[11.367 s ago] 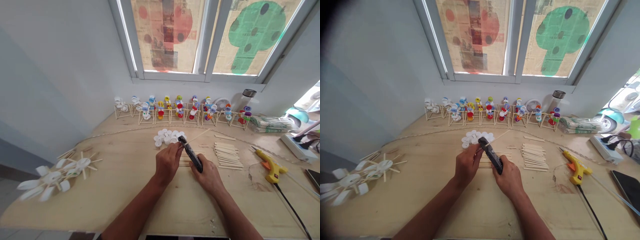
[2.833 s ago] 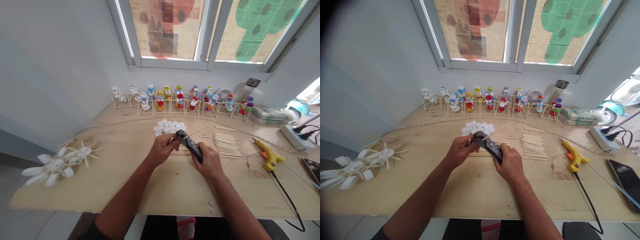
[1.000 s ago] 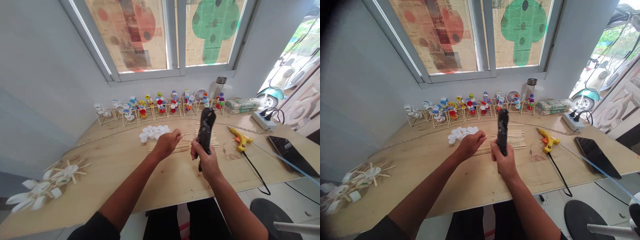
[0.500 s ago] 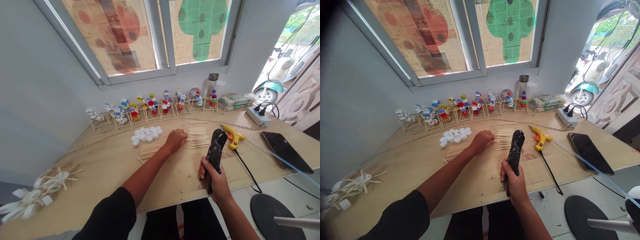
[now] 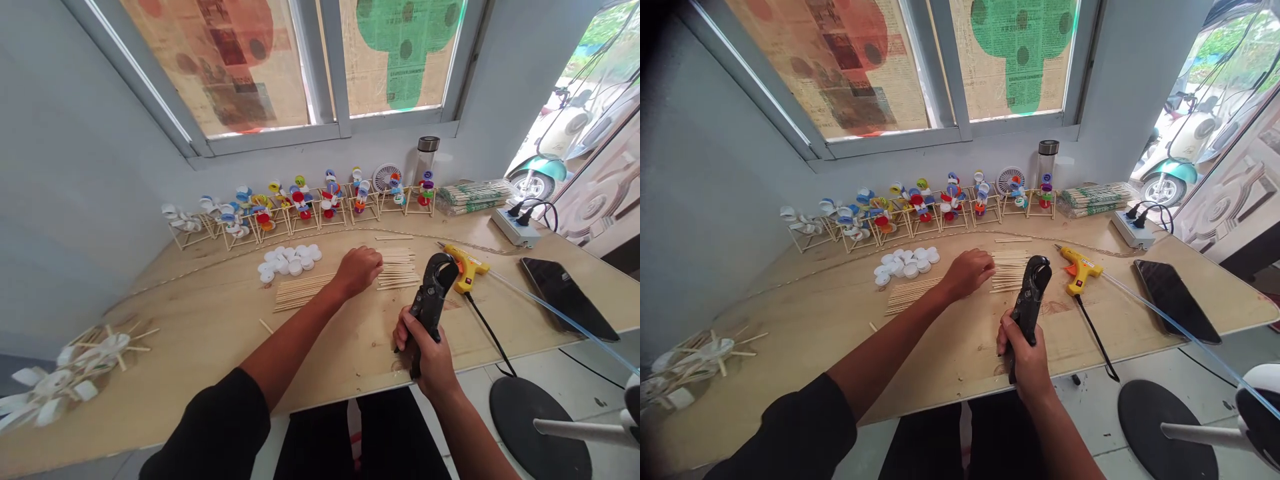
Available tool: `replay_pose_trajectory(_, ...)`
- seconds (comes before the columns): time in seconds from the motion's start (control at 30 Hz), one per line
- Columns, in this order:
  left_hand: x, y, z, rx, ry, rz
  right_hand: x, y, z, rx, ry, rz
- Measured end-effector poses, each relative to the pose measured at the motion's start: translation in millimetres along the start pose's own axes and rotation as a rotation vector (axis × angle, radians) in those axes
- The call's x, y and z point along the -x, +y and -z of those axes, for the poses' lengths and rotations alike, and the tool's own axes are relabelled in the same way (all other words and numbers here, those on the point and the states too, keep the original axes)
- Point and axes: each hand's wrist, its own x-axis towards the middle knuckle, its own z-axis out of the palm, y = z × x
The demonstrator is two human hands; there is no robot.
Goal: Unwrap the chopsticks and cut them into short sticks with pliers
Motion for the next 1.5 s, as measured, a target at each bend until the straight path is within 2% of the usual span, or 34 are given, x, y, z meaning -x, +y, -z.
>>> replay_pose_trajectory(0.23, -27, 28, -19.4, 0.067, 0.040, -0.023, 1, 0, -1, -0.001, 0.017, 0.021)
replay_pose_trajectory(0.4, -18, 23, -10.9, 0.125, 0.089, 0.020, 1, 0, -2, 0.004, 0.006, 0.033)
replay_pose_trajectory(0.57, 18, 0, 22.5, 0.200, 0.116, 0.070, 1, -2, -3, 0.012, 0.006, 0.040)
replay_pose_trajectory(0.67, 54, -20, 43.6, 0.267, 0.124, 0.087, 2, -3, -4, 0.003, -0.001, 0.036)
replay_pose_trajectory(0.73, 82, -32, 53.7, 0.258, 0.085, 0.099, 3, -4, -4, 0.003, -0.006, 0.047)
replay_pose_trajectory(0.87, 142, -54, 60.5, 0.147, -0.060, 0.101, 3, -4, -5, 0.011, -0.004, 0.062)
replay_pose_trajectory(1.0, 185, -67, 53.5, 0.131, -0.185, 0.056, 3, -3, -6, 0.004, -0.004, 0.071)
replay_pose_trajectory(1.1, 199, -71, 46.6, 0.119, -0.196, 0.028, 3, -3, -7, 0.008, 0.010, 0.073)
replay_pose_trajectory(1.3, 210, -74, 39.6, 0.081, -0.118, -0.027, 4, -3, -9, 0.003, 0.028, 0.071)
replay_pose_trajectory(1.5, 218, -68, 29.7, -0.035, -0.047, 0.020, 6, -5, -19, 0.189, 0.001, 0.044)
